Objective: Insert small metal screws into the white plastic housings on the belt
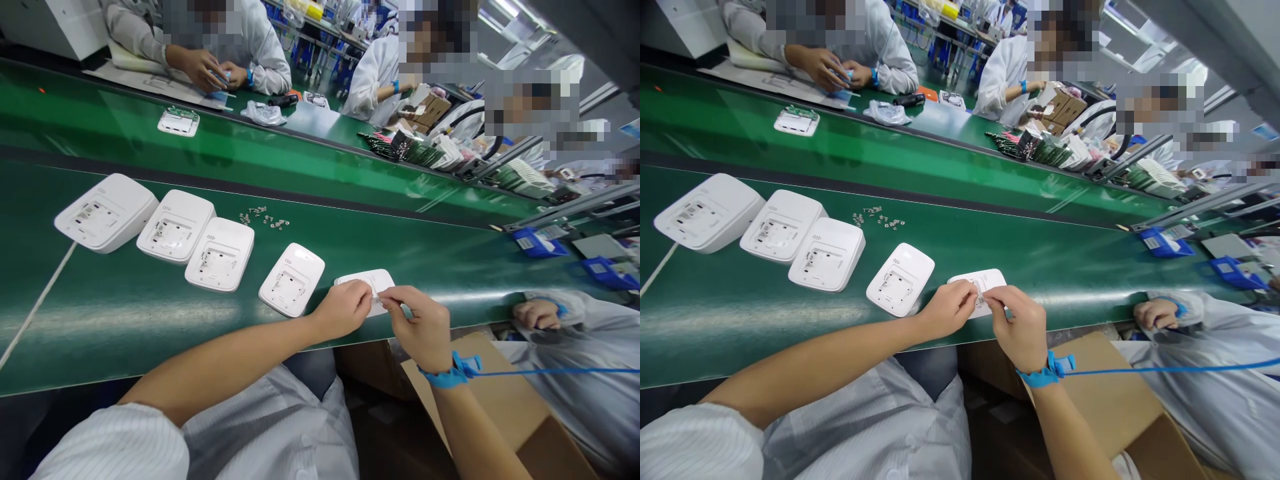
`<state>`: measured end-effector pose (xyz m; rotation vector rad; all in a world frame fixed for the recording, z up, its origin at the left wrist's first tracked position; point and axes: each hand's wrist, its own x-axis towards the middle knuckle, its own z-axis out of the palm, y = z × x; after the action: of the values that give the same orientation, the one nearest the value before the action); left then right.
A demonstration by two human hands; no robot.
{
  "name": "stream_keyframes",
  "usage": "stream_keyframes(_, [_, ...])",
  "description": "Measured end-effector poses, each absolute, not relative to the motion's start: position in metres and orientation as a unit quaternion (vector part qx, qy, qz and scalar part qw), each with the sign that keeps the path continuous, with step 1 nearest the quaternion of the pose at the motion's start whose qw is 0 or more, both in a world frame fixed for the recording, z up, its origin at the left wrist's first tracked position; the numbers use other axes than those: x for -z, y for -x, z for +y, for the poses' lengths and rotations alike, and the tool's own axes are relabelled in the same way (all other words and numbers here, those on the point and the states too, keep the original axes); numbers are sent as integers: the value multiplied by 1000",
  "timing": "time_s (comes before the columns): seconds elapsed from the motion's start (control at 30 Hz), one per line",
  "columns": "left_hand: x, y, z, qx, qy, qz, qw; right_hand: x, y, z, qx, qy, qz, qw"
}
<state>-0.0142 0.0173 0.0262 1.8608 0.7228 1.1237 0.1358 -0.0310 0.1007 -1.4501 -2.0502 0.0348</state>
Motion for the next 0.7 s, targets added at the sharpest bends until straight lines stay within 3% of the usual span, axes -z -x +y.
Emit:
stream_keyframes(0.23, [-27, 14, 17, -444, -743, 295, 404, -103, -147, -39, -18, 571, -763, 302])
stream_keyframes(0.47, [-27, 15, 16, -444, -753, 272, 403, -88, -136, -38, -36, 590, -713, 377])
stream_keyframes(0.7, [-27, 14, 18, -449, -734, 294, 416, -87, -141, -42, -57, 591, -732, 334])
